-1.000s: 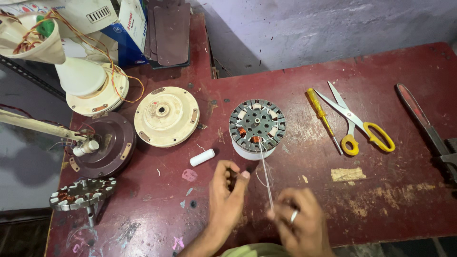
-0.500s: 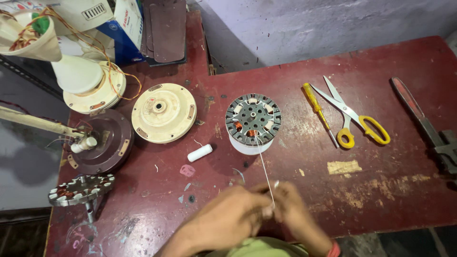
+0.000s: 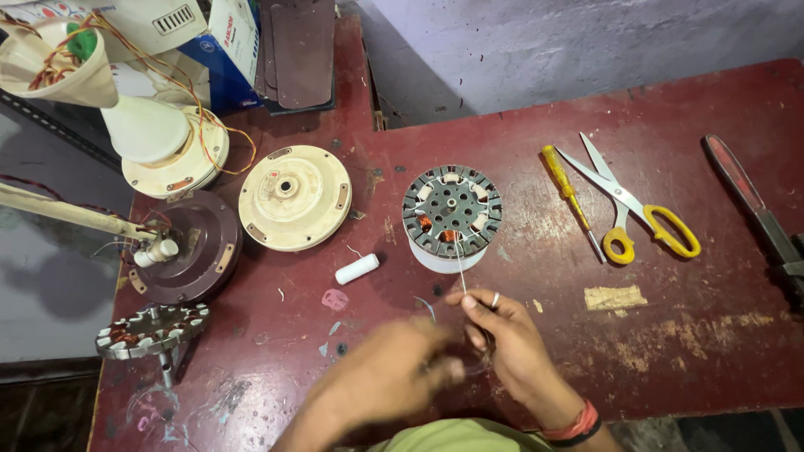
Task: The person works on a circular electrical component, likely a ceiling fan capacitor, by threading a white string through its slots and securing it. They manipulate the string with both hands, pulling and adjusting it around the component's perimeter.
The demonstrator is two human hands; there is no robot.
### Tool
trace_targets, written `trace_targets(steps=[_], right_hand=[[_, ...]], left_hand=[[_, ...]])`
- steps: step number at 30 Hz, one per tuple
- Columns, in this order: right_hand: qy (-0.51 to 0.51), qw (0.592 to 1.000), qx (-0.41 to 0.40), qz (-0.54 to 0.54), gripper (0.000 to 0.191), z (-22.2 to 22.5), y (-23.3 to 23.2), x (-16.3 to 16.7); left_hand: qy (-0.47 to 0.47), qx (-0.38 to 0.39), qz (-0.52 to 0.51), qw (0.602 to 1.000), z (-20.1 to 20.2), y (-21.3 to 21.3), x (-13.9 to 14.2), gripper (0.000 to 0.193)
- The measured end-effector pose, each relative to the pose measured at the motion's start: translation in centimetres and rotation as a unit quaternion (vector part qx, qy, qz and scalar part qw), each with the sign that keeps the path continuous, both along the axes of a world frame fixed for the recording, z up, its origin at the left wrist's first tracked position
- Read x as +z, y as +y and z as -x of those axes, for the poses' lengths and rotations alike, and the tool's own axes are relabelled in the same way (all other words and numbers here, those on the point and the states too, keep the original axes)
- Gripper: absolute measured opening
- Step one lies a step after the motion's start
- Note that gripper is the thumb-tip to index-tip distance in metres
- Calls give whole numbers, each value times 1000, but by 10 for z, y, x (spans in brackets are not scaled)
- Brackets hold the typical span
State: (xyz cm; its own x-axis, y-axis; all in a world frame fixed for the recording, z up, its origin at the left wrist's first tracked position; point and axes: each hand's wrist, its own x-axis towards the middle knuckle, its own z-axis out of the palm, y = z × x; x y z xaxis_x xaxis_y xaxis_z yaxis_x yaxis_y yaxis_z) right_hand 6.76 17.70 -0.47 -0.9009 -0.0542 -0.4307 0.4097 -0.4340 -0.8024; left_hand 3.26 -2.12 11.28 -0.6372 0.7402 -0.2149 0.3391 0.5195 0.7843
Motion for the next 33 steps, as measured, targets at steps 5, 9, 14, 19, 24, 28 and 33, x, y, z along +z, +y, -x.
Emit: trace_targets(steps=[5,9,14,19,24,28,33], right_hand=[[42,985,74,-151,28,-5,-9,-6],[30,994,-34,-98,35,6,-14,-10],[-25,981,-190,15,26,27,-19,-11],[-8,969,-238,66,17,34,-31,0],[-47,963,-257,60,16,36,-40,20],[-72,958,-273,44,15,39,-40,29],[-89,959,-267,34,15,46,-35,27]], left_hand=[[-183,281,-98,937,41,18,-59,33],[-314,278,-251,872,52,36,-101,24],[-316,268,-256,874,45,38,-111,21],[-159,268,-188,931,44,30,-73,23],[-114,285,-57,950,31,28,-32,22],[-69,297,-55,951,27,30,-19,21],[13,275,-100,956,24,30,-21,19]])
